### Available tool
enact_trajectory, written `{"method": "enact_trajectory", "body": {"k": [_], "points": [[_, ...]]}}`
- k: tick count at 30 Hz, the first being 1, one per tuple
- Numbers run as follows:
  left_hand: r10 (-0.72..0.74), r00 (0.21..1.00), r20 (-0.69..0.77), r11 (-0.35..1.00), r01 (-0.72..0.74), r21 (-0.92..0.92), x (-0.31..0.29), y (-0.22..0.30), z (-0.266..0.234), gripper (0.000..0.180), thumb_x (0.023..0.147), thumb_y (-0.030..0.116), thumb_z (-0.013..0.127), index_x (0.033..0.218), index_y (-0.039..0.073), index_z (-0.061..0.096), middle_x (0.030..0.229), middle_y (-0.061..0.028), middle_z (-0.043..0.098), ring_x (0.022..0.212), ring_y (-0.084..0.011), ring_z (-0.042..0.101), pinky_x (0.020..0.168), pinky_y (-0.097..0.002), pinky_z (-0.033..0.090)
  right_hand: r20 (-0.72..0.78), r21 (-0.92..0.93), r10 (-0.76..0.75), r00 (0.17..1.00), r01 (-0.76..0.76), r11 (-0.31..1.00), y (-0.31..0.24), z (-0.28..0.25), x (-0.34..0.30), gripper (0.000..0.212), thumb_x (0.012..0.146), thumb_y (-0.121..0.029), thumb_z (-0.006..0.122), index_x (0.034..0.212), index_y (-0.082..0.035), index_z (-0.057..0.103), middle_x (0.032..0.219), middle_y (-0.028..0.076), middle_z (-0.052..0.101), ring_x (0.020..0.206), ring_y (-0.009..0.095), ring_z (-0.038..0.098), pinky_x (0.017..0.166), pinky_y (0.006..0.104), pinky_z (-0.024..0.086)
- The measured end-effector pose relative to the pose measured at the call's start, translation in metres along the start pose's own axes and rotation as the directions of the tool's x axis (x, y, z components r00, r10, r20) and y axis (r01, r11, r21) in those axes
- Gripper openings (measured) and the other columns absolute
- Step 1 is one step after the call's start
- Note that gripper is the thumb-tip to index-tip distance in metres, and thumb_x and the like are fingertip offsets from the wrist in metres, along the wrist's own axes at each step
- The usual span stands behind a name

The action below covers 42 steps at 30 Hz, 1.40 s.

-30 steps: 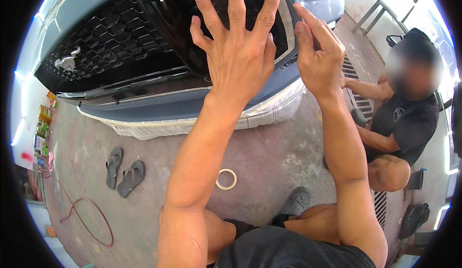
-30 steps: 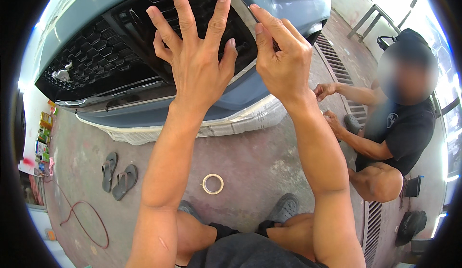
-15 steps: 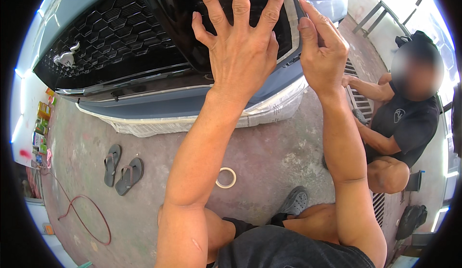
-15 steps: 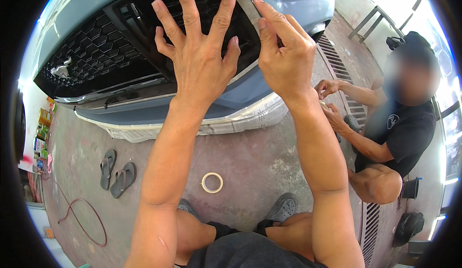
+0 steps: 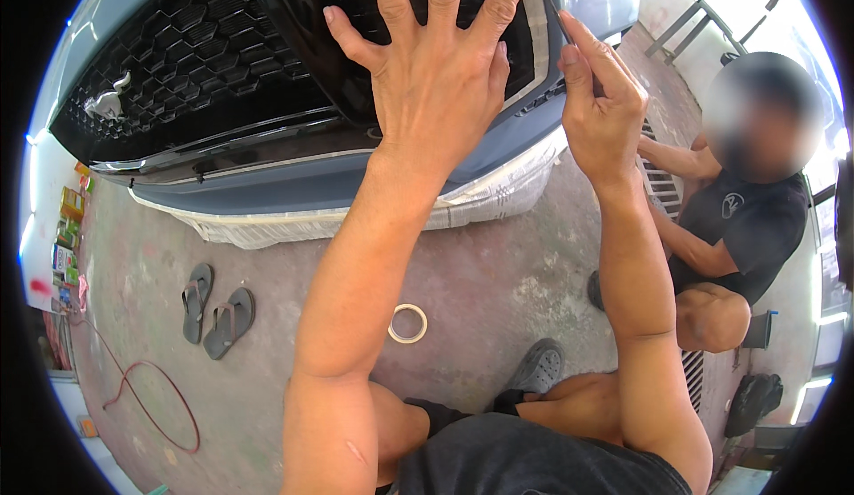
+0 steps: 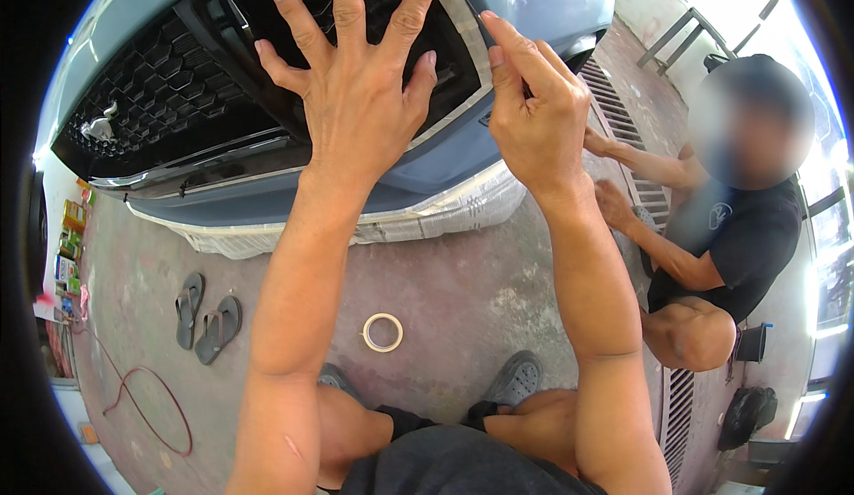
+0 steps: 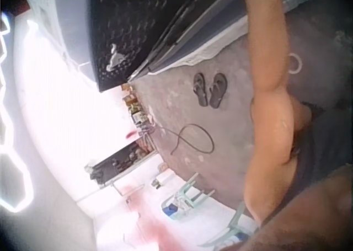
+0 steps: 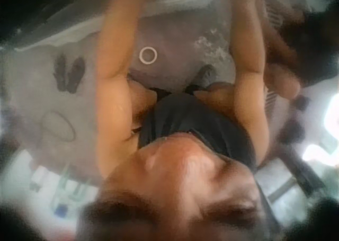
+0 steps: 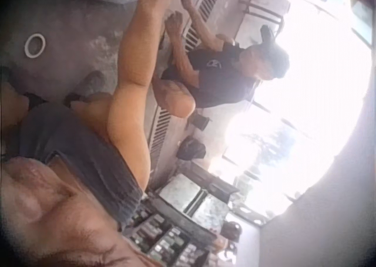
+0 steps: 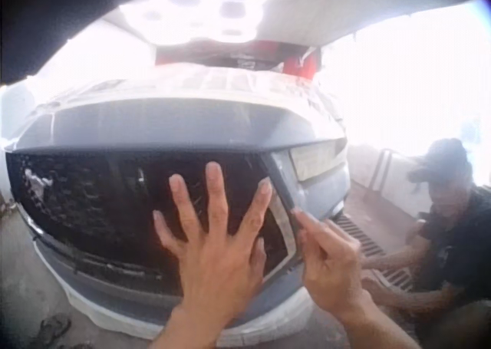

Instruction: The person kneels in front of a car and applies strips of masking tape along the edges of the front bumper and grille. They smooth each strip with their fingers and continue adding more tape to cover the perimeter.

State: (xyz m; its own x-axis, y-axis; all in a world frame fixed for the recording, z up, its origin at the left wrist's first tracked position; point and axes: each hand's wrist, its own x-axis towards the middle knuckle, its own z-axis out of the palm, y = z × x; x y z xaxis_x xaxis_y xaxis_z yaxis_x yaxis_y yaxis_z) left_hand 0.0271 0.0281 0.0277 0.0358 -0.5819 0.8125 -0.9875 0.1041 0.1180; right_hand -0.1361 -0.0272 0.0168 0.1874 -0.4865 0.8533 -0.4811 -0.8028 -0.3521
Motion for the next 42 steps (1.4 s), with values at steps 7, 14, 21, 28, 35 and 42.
{"method": "enact_trajectory", "body": {"k": [7, 14, 21, 28, 35, 42], "points": [[-0.017, 1.000, -0.009, 1.000, 0.017, -0.020, 0.000, -0.005, 0.007, 0.081, 0.084, 0.028, 0.072, 0.157, 0.039, 0.039, 0.170, -0.0207, 0.008, 0.152, -0.0556, 0.000, 0.102, -0.0854, 0.011, -0.050, 0.012, -0.079, 0.996, 0.080, 0.997, 0.016, 0.005, -0.012, 0.031, 0.097, -0.001, 0.067, 0.127, -0.006, 0.071, 0.071, 0.005, 0.058, 0.059, 0.010, 0.047, 0.054, 0.0275, 0.041], [-0.034, 0.999, -0.010, 0.999, 0.034, 0.005, 0.001, -0.006, 0.007, 0.082, 0.083, 0.028, 0.074, 0.156, 0.041, 0.040, 0.170, -0.0203, 0.008, 0.152, -0.0546, -0.001, 0.104, -0.0844, 0.011, -0.029, 0.006, -0.048, 0.998, 0.048, 0.999, 0.023, 0.006, -0.021, 0.032, 0.097, -0.001, 0.067, 0.128, -0.008, 0.071, 0.069, 0.004, 0.055, 0.059, 0.010, 0.047, 0.054, 0.0271, 0.040], [0.021, 0.994, -0.104, 0.992, -0.008, 0.126, 0.001, -0.002, 0.008, 0.080, 0.083, 0.023, 0.075, 0.155, 0.032, 0.042, 0.163, -0.0240, 0.022, 0.149, -0.0510, 0.015, 0.104, -0.0772, 0.023, -0.017, -0.026, -0.044, 0.999, 0.044, 0.999, 0.028, 0.004, -0.028, 0.032, 0.097, -0.002, 0.066, 0.127, -0.008, 0.071, 0.071, 0.005, 0.057, 0.059, 0.010, 0.049, 0.055, 0.0273, 0.043], [0.187, 0.977, -0.100, 0.967, -0.165, 0.195, -0.011, -0.005, 0.040, 0.084, 0.085, 0.036, 0.073, 0.159, 0.041, 0.032, 0.171, -0.0003, 0.018, 0.156, -0.0456, -0.002, 0.110, -0.0759, -0.010, -0.098, -0.034, -0.138, 0.986, 0.135, 0.990, 0.036, -0.012, -0.034, 0.029, 0.096, -0.002, 0.066, 0.125, -0.006, 0.071, 0.073, 0.005, 0.060, 0.059, 0.011, 0.051, 0.055, 0.0274, 0.043], [0.356, 0.933, 0.043, 0.863, -0.346, 0.369, -0.005, -0.015, 0.056, 0.078, 0.092, 0.059, 0.059, 0.160, 0.036, 0.030, 0.171, 0.0085, 0.015, 0.158, -0.0332, 0.001, 0.110, -0.0751, -0.015, -0.224, -0.016, -0.180, 0.958, 0.182, 0.983, 0.050, -0.039, -0.032, 0.027, 0.097, -0.004, 0.067, 0.123, -0.004, 0.072, 0.077, 0.006, 0.066, 0.061, 0.011, 0.054, 0.058, 0.0256, 0.044], [0.448, 0.879, 0.167, 0.796, -0.476, 0.373, -0.021, -0.020, 0.045, 0.088, 0.089, 0.065, 0.059, 0.162, 0.025, 0.028, 0.172, 0.0045, 0.012, 0.159, -0.0284, 0.005, 0.112, -0.0774, -0.007, -0.320, 0.158, 0.011, 0.947, 0.042, 0.987, 0.062, -0.061, -0.034, 0.030, 0.099, -0.010, 0.067, 0.128, -0.002, 0.068, 0.084, 0.005, 0.070, 0.071, 0.010, 0.063, 0.067, 0.0234, 0.050]]}}
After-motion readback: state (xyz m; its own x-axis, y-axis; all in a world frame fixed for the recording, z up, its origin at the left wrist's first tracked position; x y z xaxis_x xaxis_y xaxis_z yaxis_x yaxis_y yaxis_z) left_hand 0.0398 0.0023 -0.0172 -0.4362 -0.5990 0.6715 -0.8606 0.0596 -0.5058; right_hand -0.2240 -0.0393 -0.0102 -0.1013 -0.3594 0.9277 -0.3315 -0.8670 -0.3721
